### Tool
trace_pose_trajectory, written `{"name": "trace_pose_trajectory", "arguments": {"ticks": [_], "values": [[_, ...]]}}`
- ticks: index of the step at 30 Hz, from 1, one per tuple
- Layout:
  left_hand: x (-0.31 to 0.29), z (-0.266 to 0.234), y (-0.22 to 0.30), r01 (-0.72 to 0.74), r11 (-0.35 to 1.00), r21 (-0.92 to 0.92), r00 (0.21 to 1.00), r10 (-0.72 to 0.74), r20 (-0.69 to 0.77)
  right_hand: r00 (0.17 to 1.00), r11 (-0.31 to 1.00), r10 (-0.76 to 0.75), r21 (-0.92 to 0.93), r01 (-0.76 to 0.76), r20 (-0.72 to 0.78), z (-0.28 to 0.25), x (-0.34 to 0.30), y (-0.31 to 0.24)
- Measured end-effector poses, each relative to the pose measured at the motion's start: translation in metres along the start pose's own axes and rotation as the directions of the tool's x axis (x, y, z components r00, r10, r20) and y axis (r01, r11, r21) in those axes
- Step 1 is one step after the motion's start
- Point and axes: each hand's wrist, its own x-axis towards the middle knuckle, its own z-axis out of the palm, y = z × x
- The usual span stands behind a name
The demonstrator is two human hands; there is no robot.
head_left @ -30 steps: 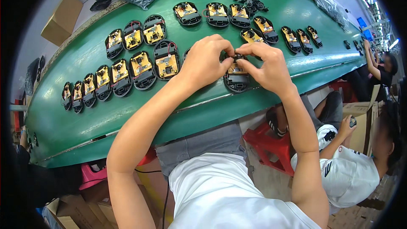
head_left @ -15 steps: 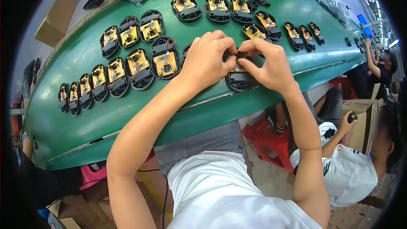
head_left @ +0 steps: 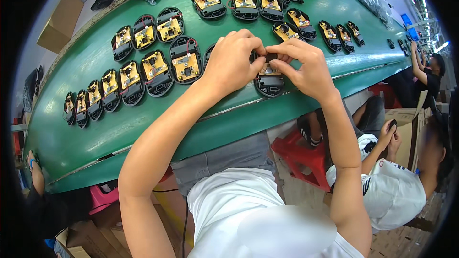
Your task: Assembling electronic devices by inserting small plastic components into their housings on a production line
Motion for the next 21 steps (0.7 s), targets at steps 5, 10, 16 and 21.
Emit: {"name": "trace_pose_trajectory", "arguments": {"ticks": [5,10,16,21], "values": [[-0.001,-0.001,0.002,0.030,1.000,0.003,0.999,-0.030,0.014,1.000,1.000,0.010,-0.001,-0.010,-0.023,0.002,0.000,0.000],[-0.001,0.000,0.003,0.029,1.000,-0.001,1.000,-0.029,0.006,0.982,0.992,0.107,0.088,-0.094,-0.155,0.011,-0.004,-0.001],[-0.001,-0.001,0.000,0.017,1.000,-0.011,1.000,-0.017,0.000,0.997,0.988,-0.076,-0.132,0.074,-0.003,0.000,0.004,-0.006],[-0.001,-0.001,0.000,0.027,1.000,0.000,1.000,-0.027,-0.005,0.995,0.996,0.089,-0.017,-0.088,0.043,0.003,0.006,-0.009]]}}
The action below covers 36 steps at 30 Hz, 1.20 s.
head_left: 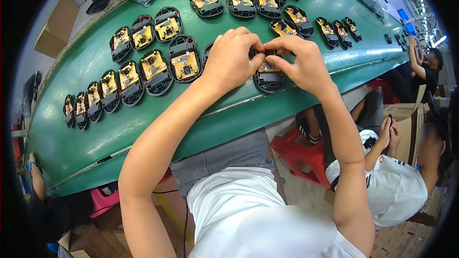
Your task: Assembling electronic devices by inserting small plastic components into their housings on a production line
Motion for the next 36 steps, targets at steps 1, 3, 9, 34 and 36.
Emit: {"name": "trace_pose_trajectory", "arguments": {"ticks": [1,3,9,34,36], "values": [[0.001,0.001,0.000,0.000,1.000,-0.001,1.000,0.000,-0.003,1.000,1.000,-0.002,-0.002,0.002,0.001,0.002,-0.003,0.003],[0.001,0.002,0.001,-0.014,1.000,-0.007,1.000,0.014,0.011,0.990,0.997,0.038,0.065,-0.029,-0.137,0.008,-0.011,0.009],[0.003,-0.001,-0.001,-0.022,1.000,0.005,0.999,0.022,0.029,0.976,0.962,-0.206,-0.200,0.188,-0.073,0.002,-0.002,0.005],[-0.008,-0.049,-0.006,-0.214,0.976,0.031,0.976,0.213,0.036,0.980,0.980,-0.072,-0.194,0.036,-0.183,-0.063,0.101,0.143],[-0.029,-0.068,-0.011,-0.221,0.970,0.100,0.975,0.219,0.033,0.995,0.969,-0.099,-0.231,0.090,-0.028,-0.061,0.111,0.163]]}}
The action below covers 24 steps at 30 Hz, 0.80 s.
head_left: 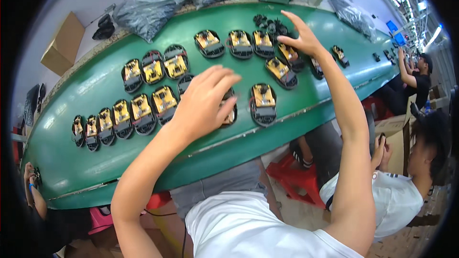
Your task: Assembling electronic devices by inserting small plastic components into their housings on a production line
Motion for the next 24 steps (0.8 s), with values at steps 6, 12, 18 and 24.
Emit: {"name": "trace_pose_trajectory", "arguments": {"ticks": [6,12,18,24], "values": [[-0.045,-0.047,-0.013,0.093,0.996,0.009,0.995,-0.094,0.023,0.955,0.991,0.082,0.075,-0.107,0.284,-0.005,0.023,0.005],[-0.056,-0.059,-0.018,0.128,0.992,-0.021,0.991,-0.127,0.040,0.953,0.996,-0.086,-0.008,0.092,0.290,0.002,0.030,0.026],[-0.059,-0.072,-0.022,0.150,0.989,-0.011,0.989,-0.150,-0.013,0.950,0.976,-0.217,0.064,0.208,0.224,0.028,0.075,0.014],[-0.062,-0.071,-0.026,0.116,0.993,0.007,0.993,-0.116,-0.014,0.925,0.951,-0.278,0.212,0.227,0.258,0.063,0.115,-0.017]]}}
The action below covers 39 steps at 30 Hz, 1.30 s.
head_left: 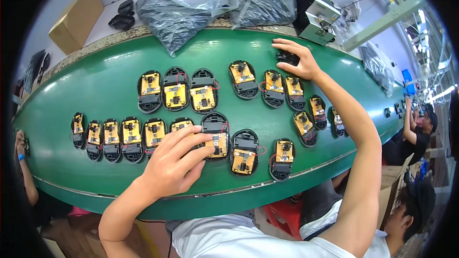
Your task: Assembling electronic devices by inserting small plastic components into their housings on a production line
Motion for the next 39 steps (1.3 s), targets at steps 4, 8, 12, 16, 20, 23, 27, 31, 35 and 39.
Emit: {"name": "trace_pose_trajectory", "arguments": {"ticks": [4,8,12,16,20,23,27,31,35,39], "values": [[-0.004,0.000,-0.001,-0.008,1.000,0.000,0.999,0.008,-0.033,0.990,0.990,-0.133,0.061,0.130,0.044,0.027,0.045,-0.024],[-0.010,0.007,-0.002,-0.028,1.000,-0.010,0.999,0.028,-0.038,0.961,0.958,-0.271,0.114,0.264,0.055,0.062,0.092,-0.054],[-0.009,0.015,-0.003,-0.071,0.997,-0.030,0.996,0.069,-0.057,0.933,0.915,-0.360,0.190,0.357,-0.018,0.100,0.130,-0.089],[-0.015,0.018,-0.006,-0.134,0.991,-0.028,0.989,0.133,-0.059,0.886,0.880,-0.455,0.111,0.463,-0.088,0.125,0.157,-0.115],[-0.015,0.018,0.001,-0.159,0.987,0.027,0.982,0.161,-0.094,0.893,0.880,-0.448,0.157,0.448,-0.033,0.120,0.164,-0.126],[-0.019,0.021,0.002,-0.160,0.986,0.039,0.980,0.163,-0.110,0.844,0.844,-0.536,-0.013,0.536,-0.005,0.103,0.156,-0.132],[-0.022,0.015,0.004,-0.173,0.982,0.077,0.975,0.182,-0.130,0.940,0.923,-0.327,-0.245,0.297,-0.095,0.065,0.123,-0.144],[-0.018,0.029,0.005,-0.238,0.968,0.082,0.957,0.248,-0.153,0.997,0.945,-0.049,-0.326,0.026,-0.062,0.056,0.091,-0.137],[-0.026,0.034,0.002,-0.264,0.957,0.118,0.944,0.281,-0.174,0.997,0.935,0.067,-0.345,-0.078,-0.044,0.074,0.105,-0.147],[-0.032,0.027,-0.003,-0.249,0.956,0.158,0.951,0.272,-0.147,0.978,0.901,0.196,-0.407,-0.151,0.070,0.080,0.121,-0.166]]}}
